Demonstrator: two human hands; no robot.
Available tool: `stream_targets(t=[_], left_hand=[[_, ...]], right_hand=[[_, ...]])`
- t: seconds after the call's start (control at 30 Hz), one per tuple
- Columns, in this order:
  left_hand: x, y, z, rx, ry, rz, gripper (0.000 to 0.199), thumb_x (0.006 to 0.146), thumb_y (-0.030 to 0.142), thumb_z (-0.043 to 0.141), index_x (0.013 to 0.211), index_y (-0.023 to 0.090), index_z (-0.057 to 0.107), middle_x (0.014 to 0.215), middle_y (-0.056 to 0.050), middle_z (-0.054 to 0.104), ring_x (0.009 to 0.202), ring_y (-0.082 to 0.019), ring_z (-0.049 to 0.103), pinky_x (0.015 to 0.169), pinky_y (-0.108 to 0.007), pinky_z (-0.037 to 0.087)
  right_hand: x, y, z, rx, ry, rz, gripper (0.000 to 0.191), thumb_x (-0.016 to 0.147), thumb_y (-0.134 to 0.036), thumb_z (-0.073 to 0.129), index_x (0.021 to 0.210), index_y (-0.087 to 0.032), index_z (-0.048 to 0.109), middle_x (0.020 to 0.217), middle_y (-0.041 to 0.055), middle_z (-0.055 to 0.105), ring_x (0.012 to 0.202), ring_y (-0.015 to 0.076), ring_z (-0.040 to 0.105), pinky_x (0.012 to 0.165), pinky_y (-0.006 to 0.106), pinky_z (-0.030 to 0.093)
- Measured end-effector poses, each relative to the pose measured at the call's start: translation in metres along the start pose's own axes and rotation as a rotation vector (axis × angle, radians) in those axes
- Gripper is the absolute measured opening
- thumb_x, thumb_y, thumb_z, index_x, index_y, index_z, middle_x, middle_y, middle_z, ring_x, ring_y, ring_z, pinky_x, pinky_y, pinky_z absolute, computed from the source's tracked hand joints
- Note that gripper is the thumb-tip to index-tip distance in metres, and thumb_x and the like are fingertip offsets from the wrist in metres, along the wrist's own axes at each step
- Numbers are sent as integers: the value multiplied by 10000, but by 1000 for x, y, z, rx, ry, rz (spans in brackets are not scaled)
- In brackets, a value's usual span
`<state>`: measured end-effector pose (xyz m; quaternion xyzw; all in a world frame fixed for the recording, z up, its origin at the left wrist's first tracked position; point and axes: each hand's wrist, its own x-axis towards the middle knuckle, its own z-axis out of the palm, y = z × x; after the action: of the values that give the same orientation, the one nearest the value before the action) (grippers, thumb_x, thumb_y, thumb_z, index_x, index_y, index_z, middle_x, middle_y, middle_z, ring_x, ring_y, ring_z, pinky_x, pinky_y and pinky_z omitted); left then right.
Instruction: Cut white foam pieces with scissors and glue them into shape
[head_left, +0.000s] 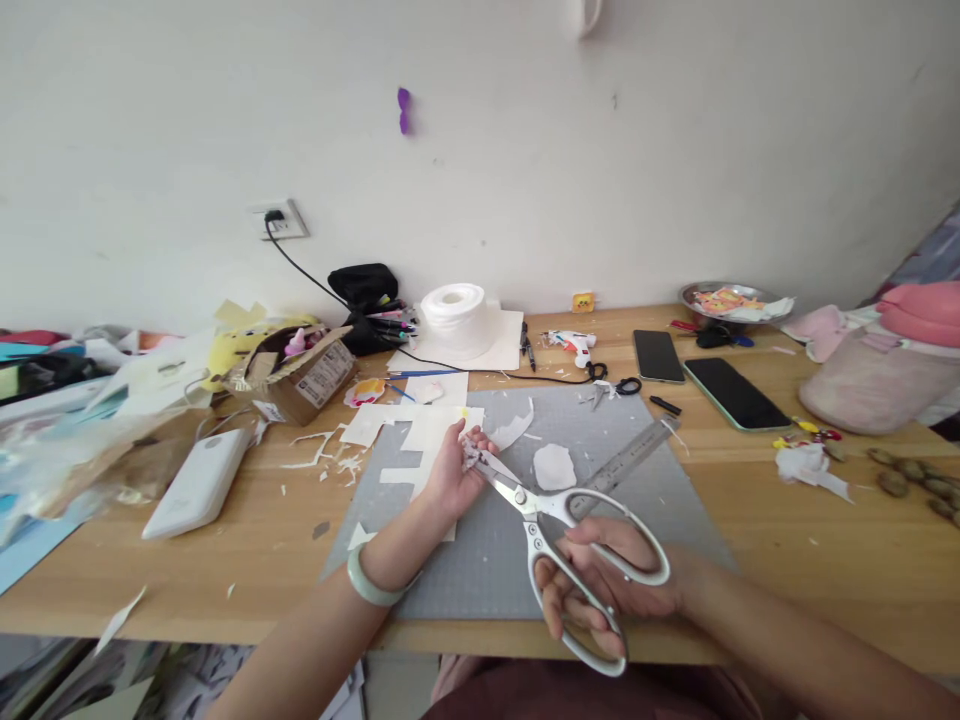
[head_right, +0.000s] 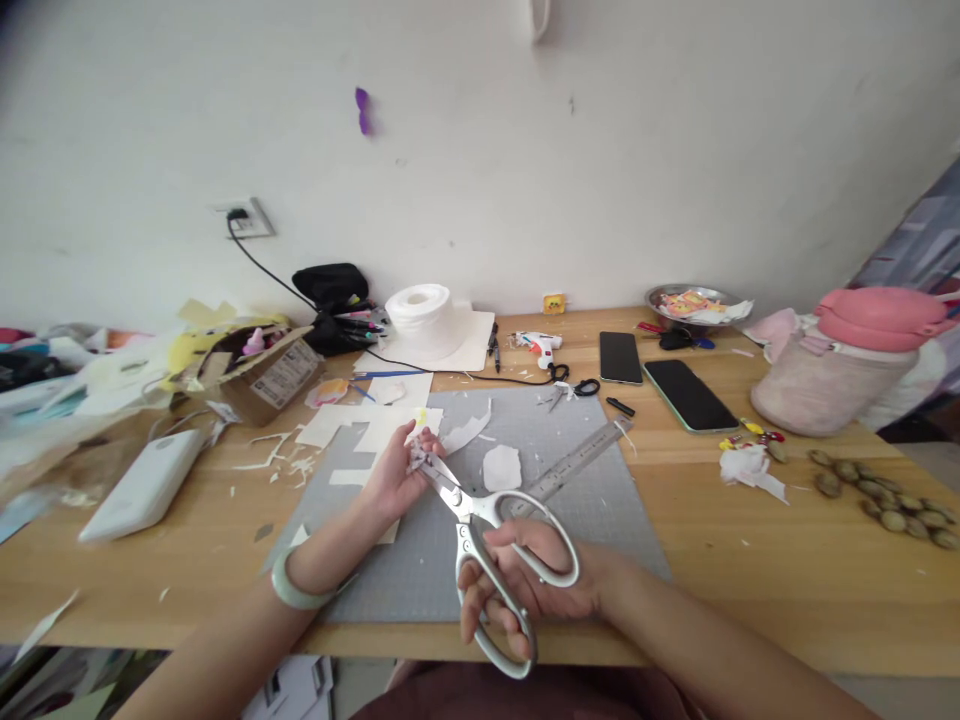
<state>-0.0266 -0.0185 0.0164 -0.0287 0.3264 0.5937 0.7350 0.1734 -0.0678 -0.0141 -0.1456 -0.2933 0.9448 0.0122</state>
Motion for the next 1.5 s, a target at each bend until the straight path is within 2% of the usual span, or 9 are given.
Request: stream_targets(t=[0.17, 0.47, 0.77, 0.9, 1.0, 1.13, 1.27, 1.37, 1.5], left_hand=[[2, 9, 0, -68, 25, 37, 343, 919, 257, 350, 599, 162, 430, 444, 40, 430, 373, -64, 464, 370, -139, 394], [-4, 10, -6, 75, -161, -64, 549, 925, 344, 342, 411, 186, 232, 296, 87, 157, 188, -36, 183, 235, -150, 80], [0, 4, -2, 76, -51, -79, 362, 957, 194, 284, 676, 127, 502, 428, 56, 429, 269, -17, 380, 261, -88, 270], [1, -9, 15, 68, 100, -73, 303, 927, 110, 279, 742, 129, 518, 571, -25, 580, 464, -82, 592, 443, -150, 505], [-7, -30, 32, 157, 6, -130, 302, 915, 159, 293, 759, 116, 548, 647, -76, 626, 570, -139, 641, 549, -239, 548], [-18, -55, 46, 176, -139, -211, 384, 918, 306, 267, 823, 124, 592, 716, -82, 642, 760, -193, 659, 716, -307, 535], [-19, -65, 49, 190, -195, -280, 470, 903, 439, 247, 846, 147, 610, 812, -106, 663, 896, -250, 636, 812, -389, 495], [-14, -61, 48, 296, -271, -171, 486, 917, 426, 232, 807, 152, 618, 861, -104, 660, 962, -237, 614, 844, -351, 471], [-5, -50, 39, 644, -240, 346, 86, 808, 251, 555, 836, 202, 621, 1052, -71, 613, 1231, -212, 424, 920, -244, 395]], right_hand=[[-31, -11, 9, -217, 203, 99, 371, 748, -450, 403, 871, -122, 527, 677, 80, 612, 406, 102, 465, 355, 213, 362], [-65, -59, 2, -1692, 1397, 71, 403, 819, -531, 408, 715, -170, 556, 717, 121, 634, 684, 239, 594, 538, 281, 329], [-73, -77, -14, -1849, 1399, 206, 361, 859, -432, 423, 798, -140, 626, 865, 159, 652, 815, 283, 612, 656, 339, 404], [-47, -70, 2, -1860, 1418, -413, 313, 888, -363, 400, 961, -139, 606, 1006, 141, 616, 999, 261, 552, 855, 383, 404], [-12, -58, 16, -1878, 1115, -831, 343, 890, -347, 402, 1148, -145, 503, 1156, 143, 554, 1115, 240, 480, 930, 399, 379], [23, -53, 20, -1903, 1016, -898, 248, 880, -269, 359, 985, -146, 547, 1041, 148, 579, 973, 243, 514, 861, 404, 388], [27, -65, 10, -1432, 1046, -821, 199, 835, -285, 433, 665, -191, 474, 745, 57, 527, 762, 186, 486, 763, 325, 369], [21, -76, -2, -1182, 1075, -798, 317, 807, -348, 509, 553, -195, 395, 594, -5, 432, 619, 136, 412, 651, 268, 337], [13, -85, -21, -832, 1138, -761, 409, 837, -362, 466, 500, -207, 294, 463, -58, 277, 459, 87, 288, 474, 226, 247]])
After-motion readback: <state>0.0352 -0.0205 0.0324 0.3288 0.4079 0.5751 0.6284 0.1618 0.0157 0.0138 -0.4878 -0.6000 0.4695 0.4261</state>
